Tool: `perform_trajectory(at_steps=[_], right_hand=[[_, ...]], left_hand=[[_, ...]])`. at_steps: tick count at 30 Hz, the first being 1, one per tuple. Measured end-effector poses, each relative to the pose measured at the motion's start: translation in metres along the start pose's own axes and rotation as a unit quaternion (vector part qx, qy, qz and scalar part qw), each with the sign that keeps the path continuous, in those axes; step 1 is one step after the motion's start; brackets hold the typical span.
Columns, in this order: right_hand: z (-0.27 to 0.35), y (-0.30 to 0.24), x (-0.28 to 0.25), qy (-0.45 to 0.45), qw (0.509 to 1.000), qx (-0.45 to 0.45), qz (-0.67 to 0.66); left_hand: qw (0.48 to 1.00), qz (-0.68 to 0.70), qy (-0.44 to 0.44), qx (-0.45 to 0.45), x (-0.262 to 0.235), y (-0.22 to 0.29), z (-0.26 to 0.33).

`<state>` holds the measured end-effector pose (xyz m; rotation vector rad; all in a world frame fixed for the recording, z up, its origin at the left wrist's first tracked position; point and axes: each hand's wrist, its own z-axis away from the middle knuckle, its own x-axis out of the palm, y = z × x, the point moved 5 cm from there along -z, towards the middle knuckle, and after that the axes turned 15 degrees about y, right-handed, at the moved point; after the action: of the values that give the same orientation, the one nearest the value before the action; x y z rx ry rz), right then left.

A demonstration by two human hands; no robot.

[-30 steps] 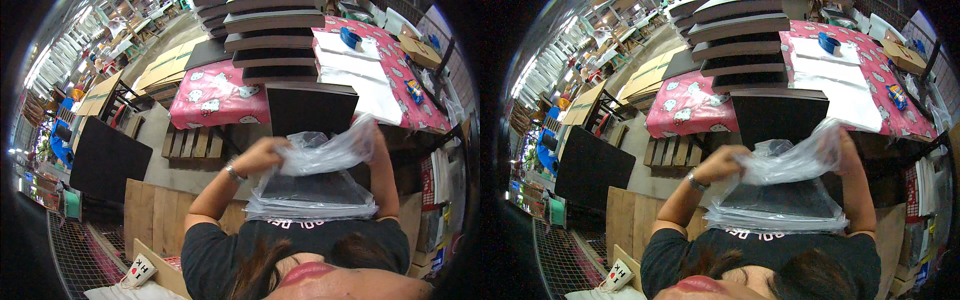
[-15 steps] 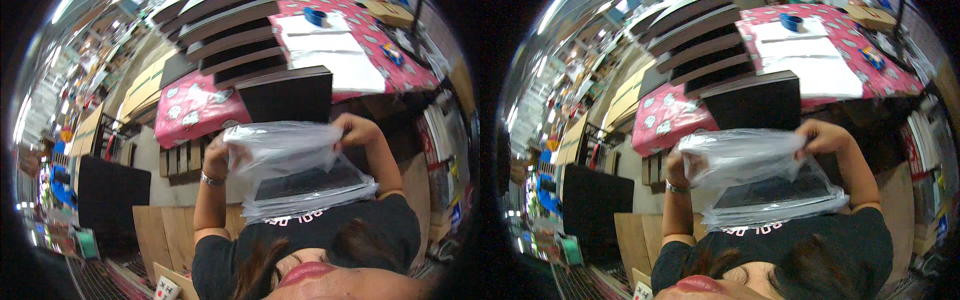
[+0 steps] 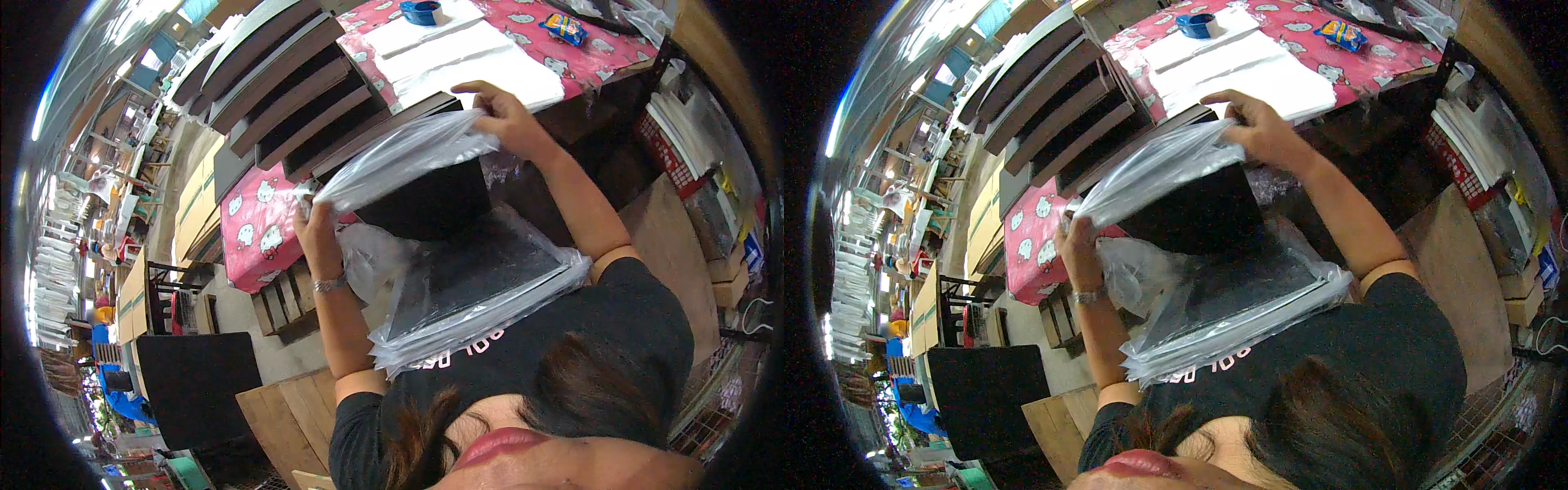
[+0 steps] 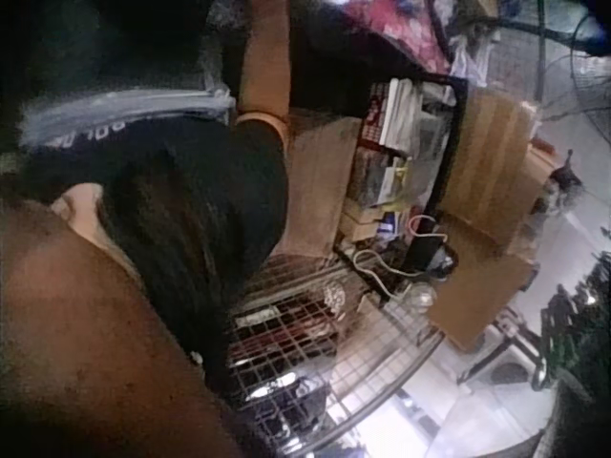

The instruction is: The person places dark rectangular panels into individual clear plastic bags by hand, smoothing the plastic over each object as they are handled.

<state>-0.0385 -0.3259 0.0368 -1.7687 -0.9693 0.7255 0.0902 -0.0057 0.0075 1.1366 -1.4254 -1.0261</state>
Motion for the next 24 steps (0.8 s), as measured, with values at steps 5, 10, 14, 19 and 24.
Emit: perform_trajectory(at_steps=[5, 10, 14, 19, 24], right_hand=[[0.040, -0.011, 0.010, 0.144, 0.915, -0.287, 0.245], [0.030, 0.007, -0.001, -0.064, 0.989, 0.122, -0.053], [0.042, 0.033, -0.019, -0.070, 0.945, 0.230, -0.219], [0.094, 0.184, -0.020, -0.047, 0.868, 0.394, -0.299], [0.132, 0.291, -0.038, -0.059, 0.868, 0.470, 0.147]], left_hand=[[0.899, -0.355, 0.083, 0.243, 0.017, 0.020, 0.024], [0.962, -0.223, -0.002, 0.156, -0.016, 0.023, 0.033], [0.948, -0.230, -0.162, -0.151, -0.022, 0.004, 0.022], [0.861, -0.310, -0.305, -0.263, -0.065, -0.129, 0.012], [0.873, -0.294, -0.185, -0.342, -0.108, -0.257, 0.057]])
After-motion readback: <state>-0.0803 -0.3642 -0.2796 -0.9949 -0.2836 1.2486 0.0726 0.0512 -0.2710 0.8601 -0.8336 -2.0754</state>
